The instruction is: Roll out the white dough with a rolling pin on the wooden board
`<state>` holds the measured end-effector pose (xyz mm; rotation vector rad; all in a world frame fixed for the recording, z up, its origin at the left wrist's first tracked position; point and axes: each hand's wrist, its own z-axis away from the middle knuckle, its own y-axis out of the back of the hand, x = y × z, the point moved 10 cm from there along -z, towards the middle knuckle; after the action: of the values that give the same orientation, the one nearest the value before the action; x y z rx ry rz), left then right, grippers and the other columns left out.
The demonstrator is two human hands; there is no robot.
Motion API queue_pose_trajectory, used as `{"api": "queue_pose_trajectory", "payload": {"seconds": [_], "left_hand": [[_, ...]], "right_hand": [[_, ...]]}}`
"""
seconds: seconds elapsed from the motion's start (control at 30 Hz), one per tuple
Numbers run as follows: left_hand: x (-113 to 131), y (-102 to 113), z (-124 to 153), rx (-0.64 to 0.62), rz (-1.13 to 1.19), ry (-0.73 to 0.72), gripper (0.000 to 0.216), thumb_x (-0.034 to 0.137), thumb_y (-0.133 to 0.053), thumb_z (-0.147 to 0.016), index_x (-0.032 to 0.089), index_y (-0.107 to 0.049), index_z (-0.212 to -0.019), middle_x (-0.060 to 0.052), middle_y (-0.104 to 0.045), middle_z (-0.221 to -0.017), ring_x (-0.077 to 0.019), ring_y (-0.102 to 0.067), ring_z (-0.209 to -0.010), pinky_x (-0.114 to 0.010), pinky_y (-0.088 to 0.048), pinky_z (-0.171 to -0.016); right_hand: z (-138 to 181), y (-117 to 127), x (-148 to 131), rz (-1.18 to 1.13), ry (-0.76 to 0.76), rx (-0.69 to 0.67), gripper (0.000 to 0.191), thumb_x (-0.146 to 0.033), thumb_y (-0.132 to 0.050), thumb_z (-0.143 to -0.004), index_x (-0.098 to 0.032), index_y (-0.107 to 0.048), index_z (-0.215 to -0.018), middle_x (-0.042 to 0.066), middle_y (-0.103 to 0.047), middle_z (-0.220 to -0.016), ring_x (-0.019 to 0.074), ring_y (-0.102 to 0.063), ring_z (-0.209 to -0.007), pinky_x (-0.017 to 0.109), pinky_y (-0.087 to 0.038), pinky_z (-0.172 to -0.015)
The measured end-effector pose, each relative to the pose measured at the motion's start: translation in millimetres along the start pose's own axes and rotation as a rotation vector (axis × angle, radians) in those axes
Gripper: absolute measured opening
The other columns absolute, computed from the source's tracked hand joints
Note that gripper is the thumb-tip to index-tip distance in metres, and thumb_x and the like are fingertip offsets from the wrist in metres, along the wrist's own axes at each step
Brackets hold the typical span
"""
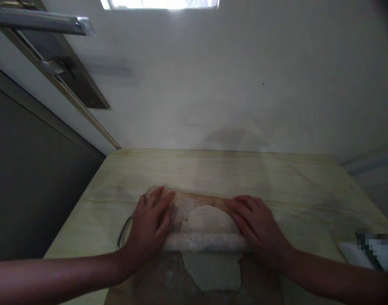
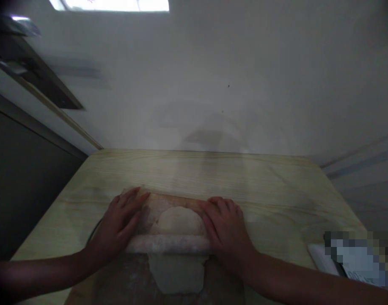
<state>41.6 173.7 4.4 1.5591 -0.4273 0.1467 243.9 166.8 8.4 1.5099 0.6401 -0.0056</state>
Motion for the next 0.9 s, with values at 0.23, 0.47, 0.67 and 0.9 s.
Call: {"api": "queue_pose_trajectory", "payload": {"seconds": [0.23, 0.47, 0.67, 0.9], "left_hand": [[4.4, 2.6, 0.5, 0.010, 0.020, -0.041, 0.040, 0.023, -0.031, -0.077, 0.021, -0.047, -0.114, -0.006, -0.041, -0.123, -0.0236, -0.036, -0.111, -0.046, -0.029, -0.091], [2.0, 2.8, 1.2, 0.017, 0.058, -0.024, 0.037, 0.022, -0.033, -0.077, 0.025, -0.048, -0.111, -0.004, -0.040, -0.124, -0.0226, -0.034, -0.113, -0.048, -0.027, -0.092], [0.7, 3.3, 1.0, 0.024, 0.074, -0.007, 0.036, 0.022, -0.035, -0.076, 0.027, -0.050, -0.109, -0.002, -0.041, -0.124, -0.0236, -0.036, -0.111, -0.048, -0.029, -0.091], [1.0, 4.6, 0.9, 0.022, 0.072, -0.007, 0.035, 0.022, -0.036, -0.076, 0.029, -0.051, -0.107, -0.001, -0.041, -0.124, -0.0239, -0.036, -0.112, -0.049, -0.029, -0.092]], "right_hand": [[-0.7, 2.6, -0.6, -0.006, 0.003, 0.021, 0.031, -0.028, -0.033, -0.083, -0.023, -0.050, -0.108, 0.007, -0.052, -0.100, 0.0211, -0.045, -0.091, 0.039, -0.037, -0.074], [-0.8, 1.2, 3.4, -0.060, -0.012, 0.024, 0.034, -0.028, -0.032, -0.083, -0.025, -0.046, -0.114, 0.007, -0.052, -0.101, 0.0214, -0.045, -0.092, 0.040, -0.036, -0.076], [-0.1, -0.2, 3.1, -0.050, 0.020, 0.014, 0.035, -0.029, -0.033, -0.083, -0.025, -0.045, -0.115, 0.007, -0.052, -0.102, 0.0217, -0.045, -0.092, 0.040, -0.037, -0.075], [-0.1, 0.2, 3.5, -0.040, 0.016, 0.023, 0.034, -0.029, -0.033, -0.083, -0.025, -0.046, -0.114, 0.006, -0.052, -0.102, 0.0217, -0.045, -0.093, 0.040, -0.036, -0.076]]}}
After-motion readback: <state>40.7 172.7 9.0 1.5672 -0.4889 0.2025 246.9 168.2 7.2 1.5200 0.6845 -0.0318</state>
